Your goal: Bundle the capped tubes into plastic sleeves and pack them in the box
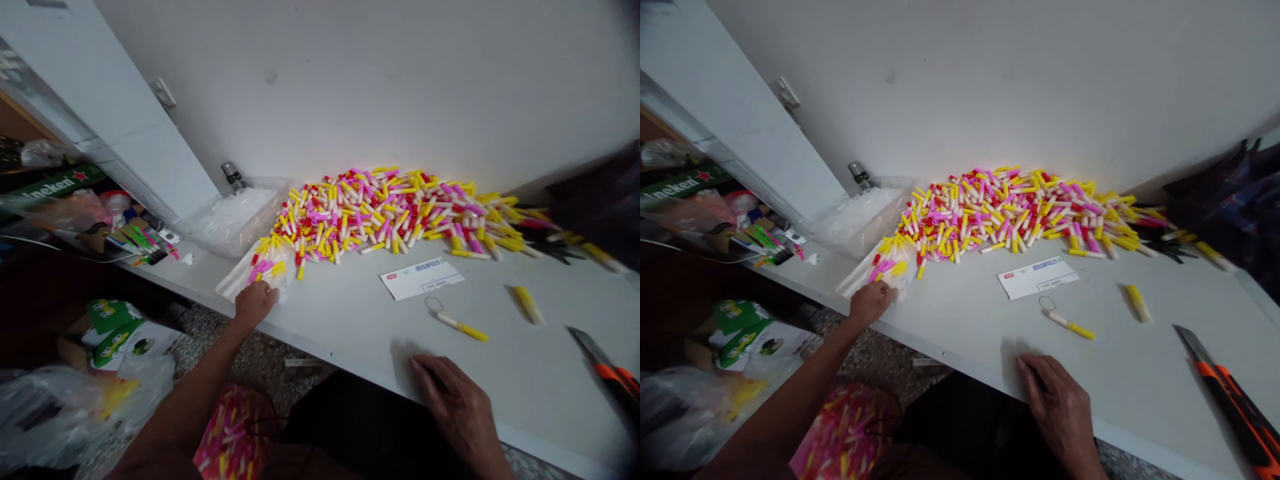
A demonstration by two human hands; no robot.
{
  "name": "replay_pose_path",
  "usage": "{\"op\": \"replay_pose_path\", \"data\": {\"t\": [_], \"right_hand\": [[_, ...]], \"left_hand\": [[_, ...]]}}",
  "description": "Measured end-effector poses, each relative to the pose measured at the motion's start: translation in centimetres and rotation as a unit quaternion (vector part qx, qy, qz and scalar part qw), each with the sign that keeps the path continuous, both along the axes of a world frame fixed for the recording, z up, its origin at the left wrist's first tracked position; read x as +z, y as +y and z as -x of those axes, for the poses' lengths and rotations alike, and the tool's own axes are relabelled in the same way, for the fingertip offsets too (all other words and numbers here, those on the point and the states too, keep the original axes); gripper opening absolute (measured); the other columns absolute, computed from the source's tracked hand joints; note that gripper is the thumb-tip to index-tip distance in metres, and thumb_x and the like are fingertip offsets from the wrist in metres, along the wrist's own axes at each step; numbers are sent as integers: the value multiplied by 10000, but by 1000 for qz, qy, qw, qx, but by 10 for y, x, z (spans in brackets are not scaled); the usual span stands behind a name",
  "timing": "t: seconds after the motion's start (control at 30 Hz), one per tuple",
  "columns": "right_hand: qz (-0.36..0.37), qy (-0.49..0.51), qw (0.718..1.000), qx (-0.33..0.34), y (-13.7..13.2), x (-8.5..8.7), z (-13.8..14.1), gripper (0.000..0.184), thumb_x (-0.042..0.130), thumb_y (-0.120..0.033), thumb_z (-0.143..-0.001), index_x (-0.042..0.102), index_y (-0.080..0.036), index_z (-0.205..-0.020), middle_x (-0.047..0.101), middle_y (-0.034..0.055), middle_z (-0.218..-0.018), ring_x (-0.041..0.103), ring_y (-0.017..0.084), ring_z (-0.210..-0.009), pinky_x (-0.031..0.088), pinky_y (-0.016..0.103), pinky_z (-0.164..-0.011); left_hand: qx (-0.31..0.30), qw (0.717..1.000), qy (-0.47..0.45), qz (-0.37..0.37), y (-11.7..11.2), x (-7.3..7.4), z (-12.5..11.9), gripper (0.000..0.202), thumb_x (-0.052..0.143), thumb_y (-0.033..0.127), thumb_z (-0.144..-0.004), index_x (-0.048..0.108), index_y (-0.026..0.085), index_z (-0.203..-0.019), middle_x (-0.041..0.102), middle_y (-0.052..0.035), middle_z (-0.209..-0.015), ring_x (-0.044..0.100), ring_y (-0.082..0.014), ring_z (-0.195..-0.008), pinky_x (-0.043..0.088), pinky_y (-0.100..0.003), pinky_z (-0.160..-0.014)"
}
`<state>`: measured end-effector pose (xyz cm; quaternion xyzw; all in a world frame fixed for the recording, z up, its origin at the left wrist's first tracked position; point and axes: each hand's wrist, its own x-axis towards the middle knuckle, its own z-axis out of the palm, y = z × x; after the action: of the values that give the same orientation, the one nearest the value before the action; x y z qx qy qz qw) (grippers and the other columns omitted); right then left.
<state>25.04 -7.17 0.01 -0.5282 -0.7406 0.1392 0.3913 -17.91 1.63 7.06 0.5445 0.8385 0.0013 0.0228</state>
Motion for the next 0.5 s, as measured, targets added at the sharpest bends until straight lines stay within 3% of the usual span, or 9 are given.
{"op": "replay_pose_path", "data": {"t": [0.17, 0.33, 0.5], "right_hand": [[2, -5, 1000, -8, 0, 1, 1, 295, 563, -450, -1039, 771, -241, -1026, 791, 64, -1008, 770, 224, -861, 623, 321, -786], [3, -8, 1000, -2, -1, 0, 0, 254, 565, -415, -1050, 755, -247, -1050, 781, 54, -1022, 763, 212, -866, 611, 311, -801], [0, -18, 1000, 3, 0, -1, -1, 237, 564, -405, -1057, 742, -247, -1061, 772, 46, -1016, 757, 205, -864, 594, 299, -780]], "left_hand": [[14, 1000, -10, -16, 5, -6, -8, 259, 526, 324, -913, 758, 208, -894, 787, -121, -999, 716, -293, -999, 489, -346, -810], [5, 997, -52, -62, 3, -9, -11, 225, 542, 295, -883, 732, 193, -821, 772, -144, -992, 693, -309, -1033, 480, -367, -857], [14, 976, -182, -122, 10, 7, 1, 279, 533, 373, -872, 682, 199, -714, 717, -57, -800, 669, -236, -864, 466, -308, -761]]}}
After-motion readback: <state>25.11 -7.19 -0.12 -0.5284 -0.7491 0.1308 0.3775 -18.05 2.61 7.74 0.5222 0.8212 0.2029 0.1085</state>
